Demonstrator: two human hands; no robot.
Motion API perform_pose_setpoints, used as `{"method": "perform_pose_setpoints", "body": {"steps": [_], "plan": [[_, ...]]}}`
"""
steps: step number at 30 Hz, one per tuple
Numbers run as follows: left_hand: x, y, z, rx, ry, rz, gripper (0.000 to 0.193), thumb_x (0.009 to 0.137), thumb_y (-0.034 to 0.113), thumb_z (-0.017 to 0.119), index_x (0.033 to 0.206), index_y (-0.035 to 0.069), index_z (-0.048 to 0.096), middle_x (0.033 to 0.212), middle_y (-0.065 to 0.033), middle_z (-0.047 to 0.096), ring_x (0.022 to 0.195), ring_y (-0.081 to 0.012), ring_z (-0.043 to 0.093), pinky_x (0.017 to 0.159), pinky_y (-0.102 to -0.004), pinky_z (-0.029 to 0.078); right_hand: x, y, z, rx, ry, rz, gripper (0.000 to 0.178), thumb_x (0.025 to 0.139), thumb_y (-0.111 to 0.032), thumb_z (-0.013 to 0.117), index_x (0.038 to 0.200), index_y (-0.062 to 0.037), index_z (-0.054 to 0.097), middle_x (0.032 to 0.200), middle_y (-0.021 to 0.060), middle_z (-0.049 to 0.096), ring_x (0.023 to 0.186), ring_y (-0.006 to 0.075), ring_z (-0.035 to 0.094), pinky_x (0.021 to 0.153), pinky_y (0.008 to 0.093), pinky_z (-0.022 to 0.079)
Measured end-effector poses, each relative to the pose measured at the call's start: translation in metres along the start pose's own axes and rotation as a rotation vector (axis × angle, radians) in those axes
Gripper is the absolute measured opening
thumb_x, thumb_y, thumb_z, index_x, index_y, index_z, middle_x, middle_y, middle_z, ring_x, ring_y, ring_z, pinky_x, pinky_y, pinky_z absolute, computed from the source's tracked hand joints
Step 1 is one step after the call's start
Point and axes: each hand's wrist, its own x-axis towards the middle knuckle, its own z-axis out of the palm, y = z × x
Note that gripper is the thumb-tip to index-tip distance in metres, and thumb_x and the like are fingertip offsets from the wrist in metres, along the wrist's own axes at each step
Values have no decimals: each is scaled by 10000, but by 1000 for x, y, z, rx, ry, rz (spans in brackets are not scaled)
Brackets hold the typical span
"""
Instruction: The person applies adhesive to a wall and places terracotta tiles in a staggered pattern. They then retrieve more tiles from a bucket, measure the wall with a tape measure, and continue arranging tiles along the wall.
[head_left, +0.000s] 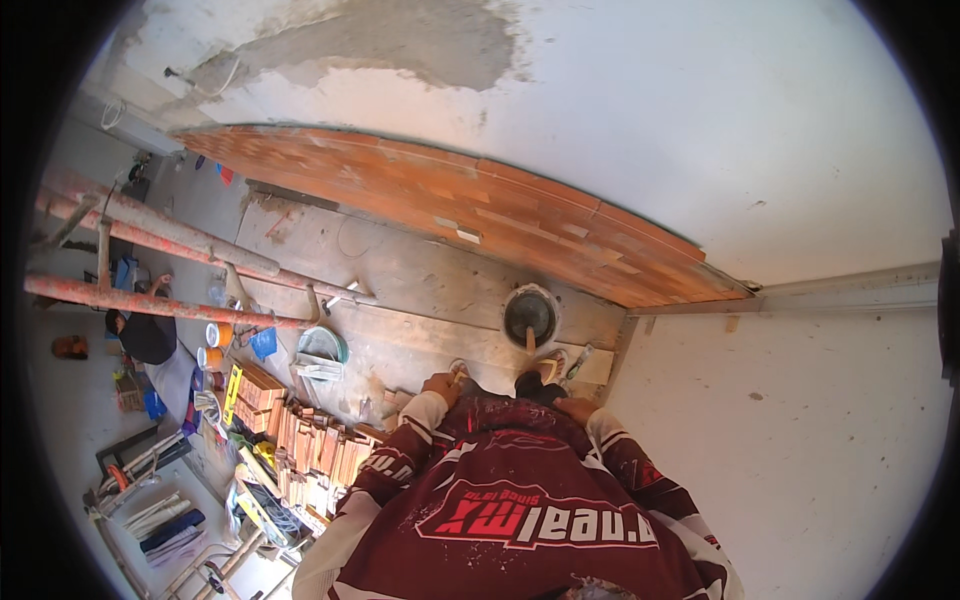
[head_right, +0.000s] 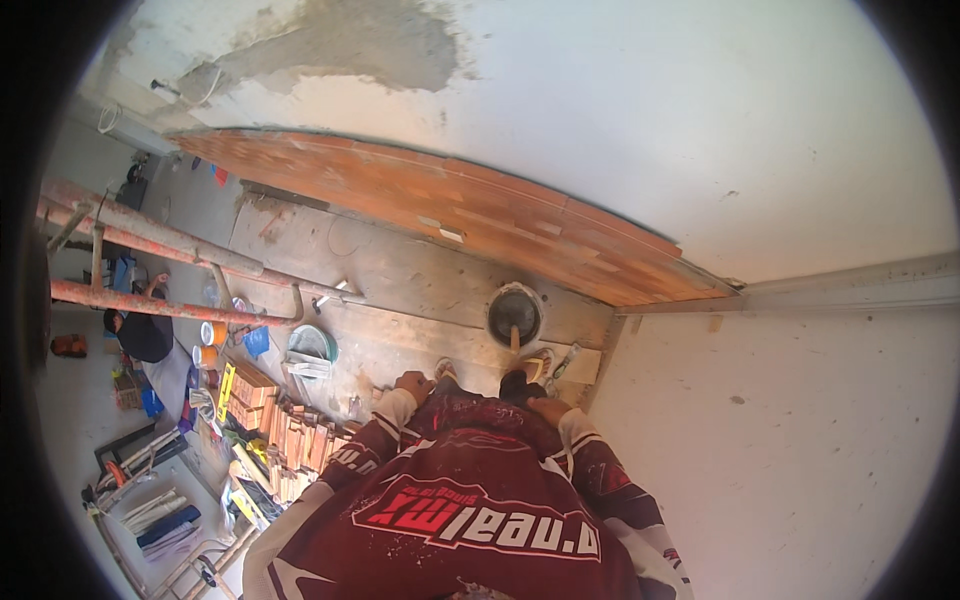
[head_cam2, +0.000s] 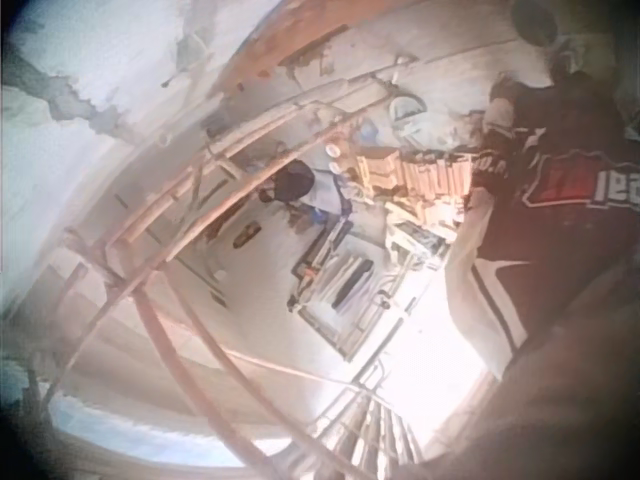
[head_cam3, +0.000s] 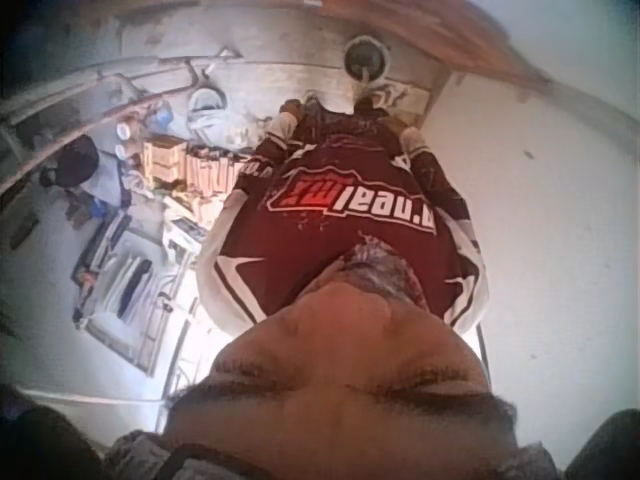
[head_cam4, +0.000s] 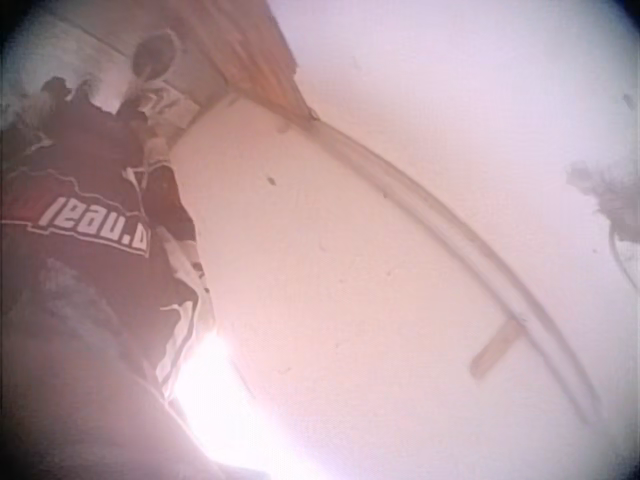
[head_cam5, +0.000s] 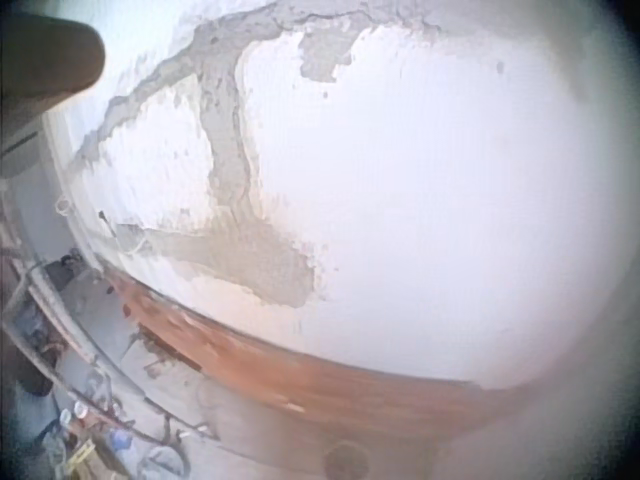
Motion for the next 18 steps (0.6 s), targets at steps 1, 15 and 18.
{"method": "perform_pose_setpoints", "body": {"steps": [1, 15, 18], "plan": [[3, -30, 4, 59, 17, 26, 370, 854, 424, 611, 960, 81, 695, 970, -209, 682, 933, -405, 648, 848, -456, 513, -6, -15, 1, 67, -6, 26, 626, 964, -548, 422, 1264, -30, 605, 1283, 203, 593, 1234, 303, 517, 1062, 385, 349], [-17, -237, 17, -232, -35, 208, 374, 828, 397, 628, 910, 42, 711, 948, -178, 688, 894, -352, 644, 815, -406, 493, 0, -99, 114, 228, 592, -134, 345, 883, -361, 640, 845, -19, 652, 761, 93, 633, 721, 190, 570, 709, 368, 474], [-38, -201, -12, -551, -274, 217, 379, 869, 387, 626, 873, 14, 693, 780, -106, 671, 744, -211, 611, 719, -347, 473, 22, -57, 147, 29, 810, 48, 398, 847, -426, 656, 880, -29, 672, 834, 158, 668, 791, 279, 628, 739, 421, 492]]}}
